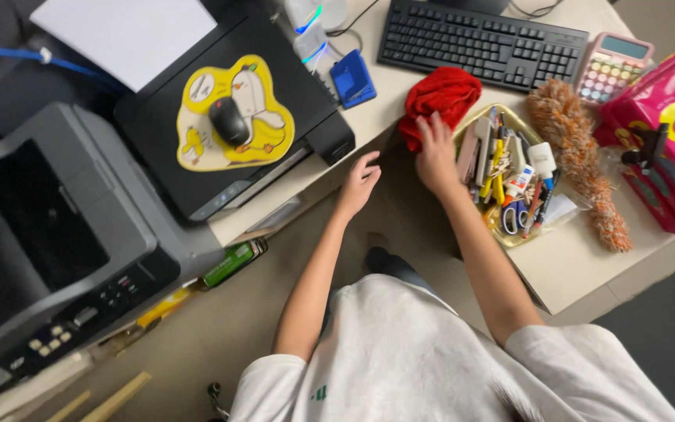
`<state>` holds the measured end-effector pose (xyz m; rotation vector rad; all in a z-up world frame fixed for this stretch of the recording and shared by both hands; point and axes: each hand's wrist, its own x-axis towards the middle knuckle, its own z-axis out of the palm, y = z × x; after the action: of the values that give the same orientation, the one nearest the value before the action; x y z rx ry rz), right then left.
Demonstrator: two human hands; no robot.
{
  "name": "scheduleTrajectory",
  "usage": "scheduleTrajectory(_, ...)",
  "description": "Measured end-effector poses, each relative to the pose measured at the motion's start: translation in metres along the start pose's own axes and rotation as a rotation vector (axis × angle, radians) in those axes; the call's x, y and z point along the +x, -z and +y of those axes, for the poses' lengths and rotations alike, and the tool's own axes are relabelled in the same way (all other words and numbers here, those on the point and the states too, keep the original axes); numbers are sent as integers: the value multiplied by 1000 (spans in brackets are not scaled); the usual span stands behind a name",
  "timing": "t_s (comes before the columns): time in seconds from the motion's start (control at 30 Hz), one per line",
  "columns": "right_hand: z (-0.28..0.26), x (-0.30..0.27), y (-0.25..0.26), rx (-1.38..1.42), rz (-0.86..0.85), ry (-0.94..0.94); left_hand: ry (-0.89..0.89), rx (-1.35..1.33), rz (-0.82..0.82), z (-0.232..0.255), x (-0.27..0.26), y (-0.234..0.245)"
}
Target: The person repeatedly takes sheets of paper from a pink package and places them into the top feeder of a printer. They also wipe the printer with a red cloth and open the bottom paper tray to load more paper.
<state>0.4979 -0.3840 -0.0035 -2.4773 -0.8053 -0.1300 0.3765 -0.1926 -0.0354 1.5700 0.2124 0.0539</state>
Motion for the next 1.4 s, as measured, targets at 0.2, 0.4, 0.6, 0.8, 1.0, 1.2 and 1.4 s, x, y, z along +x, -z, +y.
scheduleTrajectory(0.2,-122,-96,-92,534,-248,174,53,-131,127,-90,-97,65)
scheduleTrajectory(0.4,-268,-158,-157,737,-615,119,161,-173,348,-72,-248,161)
scheduleTrajectory(0.6,-378,-211,-263,1319,-1046,-247,236,-423,595,-117,-387,285)
scheduleTrajectory(0.8,-468,-220,-352,1599,-1024,-641,251,-715,834,-185,-466,395)
scheduleTrajectory(1.0,-503,-231,-408,1832,-901,-804,113,-1008,912,-187,-458,436)
scheduleTrajectory(1.2,-524,-242,-450,2237,-682,-764,-113,-1207,907,-211,-438,429)
scheduleTrajectory(1.4,-556,-243,-438,2177,-474,-791,-119,-1153,929,-173,-437,423)
